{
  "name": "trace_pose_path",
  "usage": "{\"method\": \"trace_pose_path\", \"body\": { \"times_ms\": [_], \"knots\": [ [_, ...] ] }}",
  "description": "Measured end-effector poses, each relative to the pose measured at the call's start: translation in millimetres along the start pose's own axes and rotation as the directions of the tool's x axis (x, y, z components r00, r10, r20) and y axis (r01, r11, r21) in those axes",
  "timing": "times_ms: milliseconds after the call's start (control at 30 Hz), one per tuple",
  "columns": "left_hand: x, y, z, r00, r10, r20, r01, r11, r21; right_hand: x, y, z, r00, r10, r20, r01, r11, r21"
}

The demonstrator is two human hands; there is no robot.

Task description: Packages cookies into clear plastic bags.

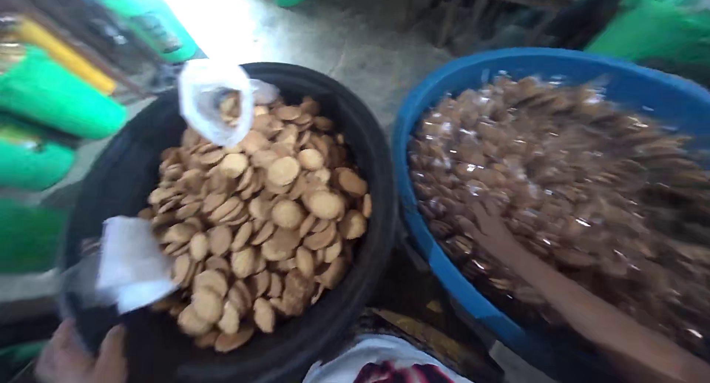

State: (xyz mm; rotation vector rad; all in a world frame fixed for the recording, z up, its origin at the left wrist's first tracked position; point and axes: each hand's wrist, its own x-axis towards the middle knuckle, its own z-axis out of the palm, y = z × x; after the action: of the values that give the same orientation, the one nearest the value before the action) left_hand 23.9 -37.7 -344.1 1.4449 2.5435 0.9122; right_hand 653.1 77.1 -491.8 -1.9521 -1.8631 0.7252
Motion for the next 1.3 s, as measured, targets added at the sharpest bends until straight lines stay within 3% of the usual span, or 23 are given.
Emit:
{"method": "trace_pose_path", "body": {
  "times_ms": [133,267,333,400,467,500,567,667,733,800,867,967,1133,1300],
  "knots": [
    [8,4,3,0.993,-0.092,0.073,0.081,0.987,0.140,-1,6,14,0.988,-0.139,-0.073,0.140,0.990,0.011],
    [24,2,5,0.993,0.015,0.119,-0.055,0.940,0.337,-2,6,-1,0.992,-0.126,-0.005,0.126,0.991,0.037],
    [33,2,8,0.989,0.054,0.137,-0.101,0.927,0.361,-2,-21,-14,0.985,-0.086,-0.148,0.090,0.996,0.016],
    [43,3,11,0.990,0.060,0.125,-0.101,0.930,0.353,-1,-69,-25,0.913,-0.208,-0.351,0.197,0.978,-0.067],
    [54,8,12,0.991,0.102,0.083,-0.123,0.942,0.311,1,-134,-32,0.783,-0.449,-0.430,0.423,0.892,-0.161],
    [59,9,13,0.988,0.146,0.045,-0.153,0.942,0.297,2,-167,-31,0.739,-0.543,-0.399,0.524,0.835,-0.168],
    [66,16,14,0.979,0.202,-0.021,-0.188,0.938,0.292,10,-222,-23,0.735,-0.641,-0.220,0.619,0.767,-0.168],
    [64,22,15,0.976,0.213,-0.046,-0.195,0.946,0.260,28,-275,-11,0.831,-0.544,0.119,0.557,0.804,-0.210],
    [58,22,14,0.969,0.231,-0.083,-0.205,0.947,0.246,36,-288,-10,0.864,-0.444,0.237,0.491,0.849,-0.198],
    [54,24,14,0.957,0.261,-0.130,-0.225,0.945,0.237,40,-288,-17,0.896,-0.371,0.243,0.392,0.919,-0.046],
    [52,29,17,0.941,0.299,-0.157,-0.259,0.937,0.235,40,-284,-24,0.928,-0.346,0.136,0.329,0.935,0.130],
    [54,27,23,0.912,0.378,-0.156,-0.337,0.911,0.240,44,-283,-16,0.922,-0.381,-0.072,0.388,0.906,0.171],
    [38,35,25,0.775,0.627,-0.079,-0.588,0.761,0.276,56,-287,-4,0.903,-0.396,0.167,0.386,0.918,0.087],
    [-3,62,44,0.742,0.659,0.124,-0.669,0.739,0.080,44,-292,-15,0.912,-0.234,0.338,0.311,0.930,-0.196]
  ]
}}
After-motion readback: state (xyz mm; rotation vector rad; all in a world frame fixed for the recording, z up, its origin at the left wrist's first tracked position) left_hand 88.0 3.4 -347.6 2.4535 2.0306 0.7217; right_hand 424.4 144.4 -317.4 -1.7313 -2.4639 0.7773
